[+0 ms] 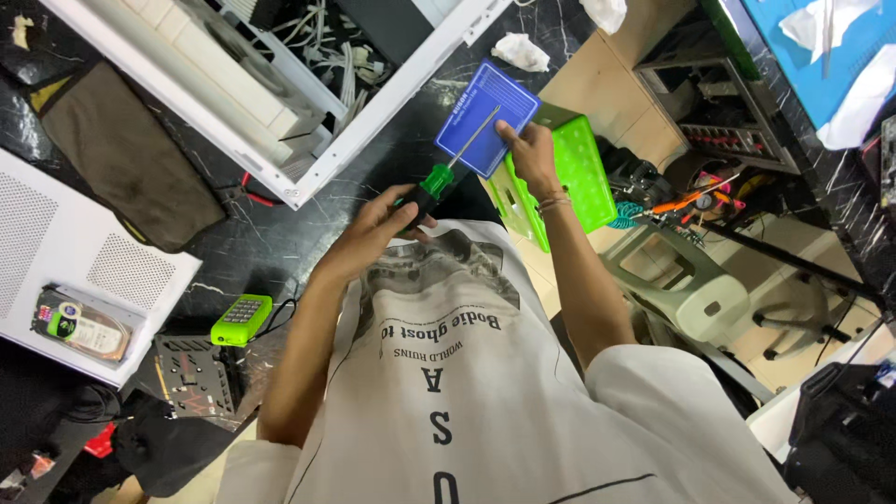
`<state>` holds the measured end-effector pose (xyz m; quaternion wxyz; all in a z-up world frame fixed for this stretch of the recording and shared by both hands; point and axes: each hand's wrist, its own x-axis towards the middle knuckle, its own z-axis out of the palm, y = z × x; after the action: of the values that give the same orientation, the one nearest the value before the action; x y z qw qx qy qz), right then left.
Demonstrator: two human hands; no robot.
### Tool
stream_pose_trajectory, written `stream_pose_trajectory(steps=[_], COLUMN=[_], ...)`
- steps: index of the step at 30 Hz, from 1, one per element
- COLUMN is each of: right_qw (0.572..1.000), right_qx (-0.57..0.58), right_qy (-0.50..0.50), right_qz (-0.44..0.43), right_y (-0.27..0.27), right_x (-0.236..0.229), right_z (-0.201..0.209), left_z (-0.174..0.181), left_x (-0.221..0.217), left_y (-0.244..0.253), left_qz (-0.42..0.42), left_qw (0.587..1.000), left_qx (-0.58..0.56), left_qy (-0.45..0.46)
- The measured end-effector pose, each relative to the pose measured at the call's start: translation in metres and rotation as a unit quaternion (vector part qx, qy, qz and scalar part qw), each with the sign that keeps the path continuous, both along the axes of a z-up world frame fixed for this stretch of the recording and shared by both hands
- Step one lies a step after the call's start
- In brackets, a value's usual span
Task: The person uses a green screwdriver to fasten screws into the side panel of a white computer case. They repeatedly tighten screws along the edge of the case and place the removed screws onto a blue cutting mat on the table.
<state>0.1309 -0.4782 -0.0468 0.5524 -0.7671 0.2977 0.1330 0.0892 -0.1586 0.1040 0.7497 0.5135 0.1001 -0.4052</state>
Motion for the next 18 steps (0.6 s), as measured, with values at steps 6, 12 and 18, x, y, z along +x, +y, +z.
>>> stream_pose_trajectory(steps=[6,12,18], right_qw=[0.974,0.94,0.869], right_qx=[0.224,0.275,0.268], right_qy=[0.019,0.11,0.215], right_qz=[0.033,0.171,0.356], right_y=[-0.001,0.061,0.172], right_x=[-0.013,-0.006,0.002], right_z=[0.058,0.084,0.065], left_z=[0.003,-0.021,-0.041], left_x=[-0.026,-0.082,-0.171], left_y=[0.037,0.09,0.119], left_qz=[-0.029,0.056,0.231], left_qw=[0.998,0.994,0.972], left_qx=[0.039,-0.039,-0.049], left_qy=[0.026,0.085,-0.009])
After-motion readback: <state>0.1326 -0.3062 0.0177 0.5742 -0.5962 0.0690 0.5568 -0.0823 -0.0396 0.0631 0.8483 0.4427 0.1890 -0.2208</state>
